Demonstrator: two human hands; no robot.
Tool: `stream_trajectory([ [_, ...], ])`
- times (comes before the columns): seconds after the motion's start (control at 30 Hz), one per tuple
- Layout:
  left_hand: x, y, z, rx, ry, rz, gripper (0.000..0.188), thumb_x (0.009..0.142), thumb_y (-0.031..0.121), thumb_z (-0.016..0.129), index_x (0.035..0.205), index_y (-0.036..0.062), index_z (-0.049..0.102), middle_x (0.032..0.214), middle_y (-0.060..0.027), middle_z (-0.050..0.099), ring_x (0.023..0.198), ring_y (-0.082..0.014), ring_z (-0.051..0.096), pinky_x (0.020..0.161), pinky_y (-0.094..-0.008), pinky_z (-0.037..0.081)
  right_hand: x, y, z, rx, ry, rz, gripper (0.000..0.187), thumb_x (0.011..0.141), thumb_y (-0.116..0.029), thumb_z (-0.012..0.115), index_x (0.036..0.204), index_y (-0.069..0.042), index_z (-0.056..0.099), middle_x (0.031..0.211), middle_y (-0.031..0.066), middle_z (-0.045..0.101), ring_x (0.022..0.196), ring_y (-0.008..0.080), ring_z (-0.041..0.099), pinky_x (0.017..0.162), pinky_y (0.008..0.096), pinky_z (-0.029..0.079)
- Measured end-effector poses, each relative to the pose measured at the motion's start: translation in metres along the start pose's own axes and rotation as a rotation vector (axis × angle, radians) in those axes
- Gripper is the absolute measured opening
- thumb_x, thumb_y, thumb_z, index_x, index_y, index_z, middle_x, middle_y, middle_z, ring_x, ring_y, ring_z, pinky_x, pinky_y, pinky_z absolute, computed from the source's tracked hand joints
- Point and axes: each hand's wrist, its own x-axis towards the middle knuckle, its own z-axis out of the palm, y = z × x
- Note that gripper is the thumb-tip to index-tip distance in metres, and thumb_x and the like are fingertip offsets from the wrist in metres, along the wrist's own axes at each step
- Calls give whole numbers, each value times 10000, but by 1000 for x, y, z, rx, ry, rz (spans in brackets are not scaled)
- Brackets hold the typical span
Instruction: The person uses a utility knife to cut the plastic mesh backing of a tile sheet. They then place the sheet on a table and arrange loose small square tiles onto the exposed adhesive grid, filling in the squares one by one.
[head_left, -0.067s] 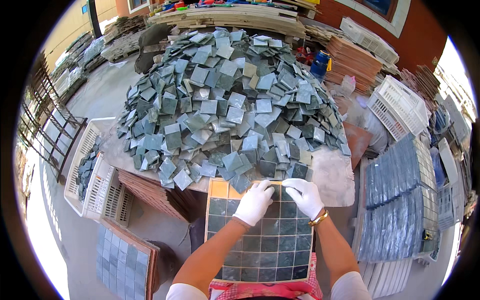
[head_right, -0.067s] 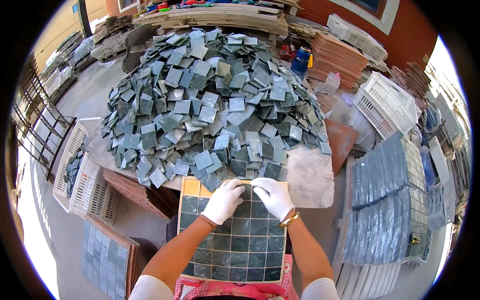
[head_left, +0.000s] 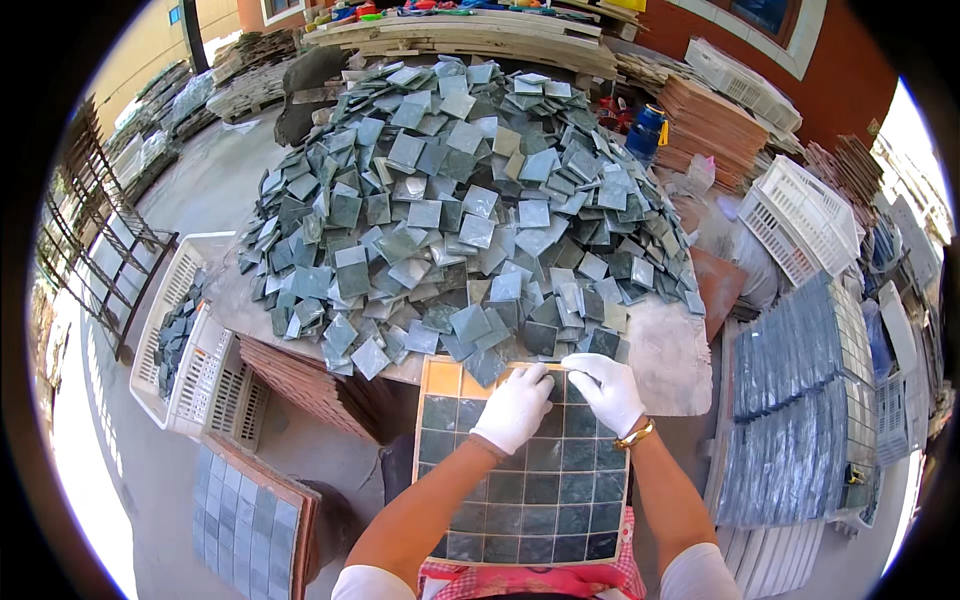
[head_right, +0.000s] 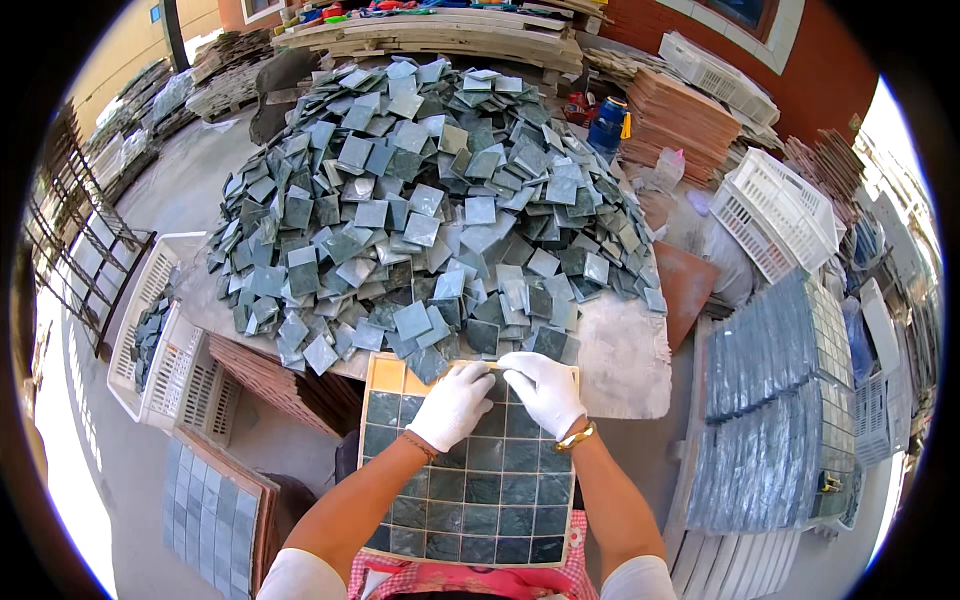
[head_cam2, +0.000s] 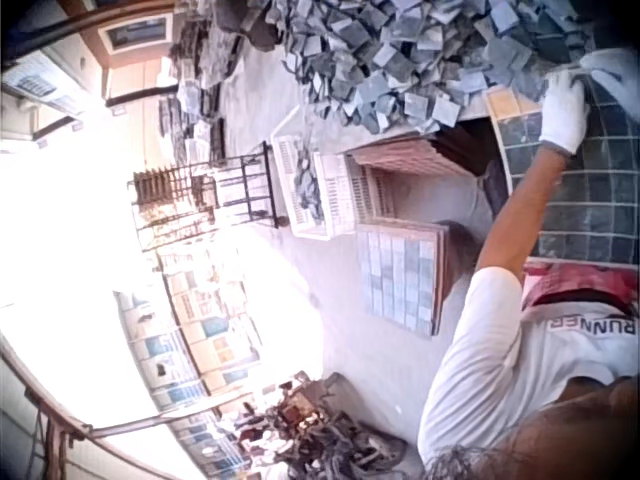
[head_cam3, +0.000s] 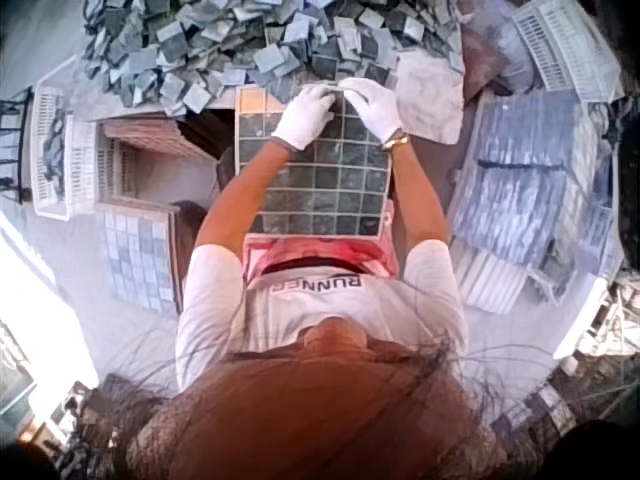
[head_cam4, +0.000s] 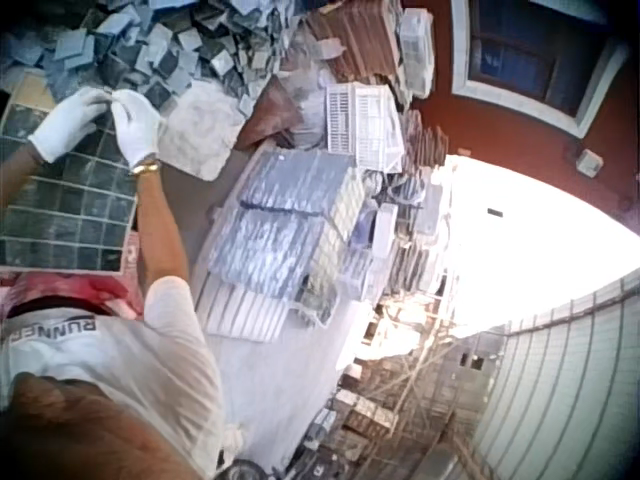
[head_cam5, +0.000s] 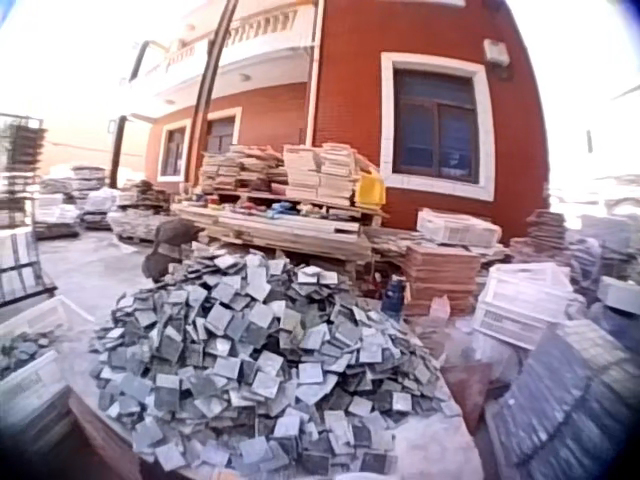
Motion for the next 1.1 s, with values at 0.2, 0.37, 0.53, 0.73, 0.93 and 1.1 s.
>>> stream_trajectory([
  [0.2, -41, 28, 12, 281, 14, 147, 583, 721, 245, 707, 1202, -26, 518, 1227, -169, 510, 1250, -432, 369, 1052, -451, 337, 61, -38, 66, -359, -21, 36, 449, 813, -361, 657, 1157, -86, 572, 1002, 123, 658, 981, 322, 612, 823, 417, 495],
  [0.37, -45, 44, 48, 263, 130, -102, 598, 782, 301, 647, 1237, -60, 505, 1266, -278, 475, 1245, -459, 380, 1073, -501, 295, 92, -54, 91, -715, -112, 192, 533, 735, -470, 717, 993, -38, 539, 943, 161, 635, 868, 332, 647, 718, 424, 533],
  [0.53, -43, 50, 27, 123, 153, -137, 649, 770, 306, 670, 1287, -26, 461, 1296, -255, 472, 1253, -441, 380, 1074, -479, 296, 83, -49, 71, -699, -93, 232, 445, 743, -361, 674, 1021, -37, 548, 947, 167, 625, 881, 333, 640, 766, 438, 520],
  [0.73, -32, -25, -19, 476, 401, -164, 616, 670, 209, 725, 1209, 22, 493, 1196, -111, 508, 1022, -265, 514, 838, -387, 440, 31, -28, 17, -377, -69, 287, 579, 688, -314, 730, 1148, 0, 574, 1007, 170, 634, 842, 307, 629, 801, 396, 499],
  [0.93, -7, -51, -54, 383, 221, -94, 524, 593, 213, 786, 1027, 52, 541, 1001, -93, 471, 889, -271, 518, 721, -398, 461, 13, -28, 45, -351, -310, -73, 520, 723, -258, 693, 1161, -24, 538, 1064, 180, 581, 1020, 328, 566, 914, 370, 458],
  [1.1, -14, -46, -69, 217, 396, -105, 516, 627, 209, 777, 1066, 41, 564, 1129, -106, 507, 969, -305, 526, 812, -406, 470, 10, -20, 53, -404, -321, 41, 474, 724, -271, 712, 1143, -74, 608, 1205, 135, 516, 1103, 334, 518, 936, 406, 449],
])
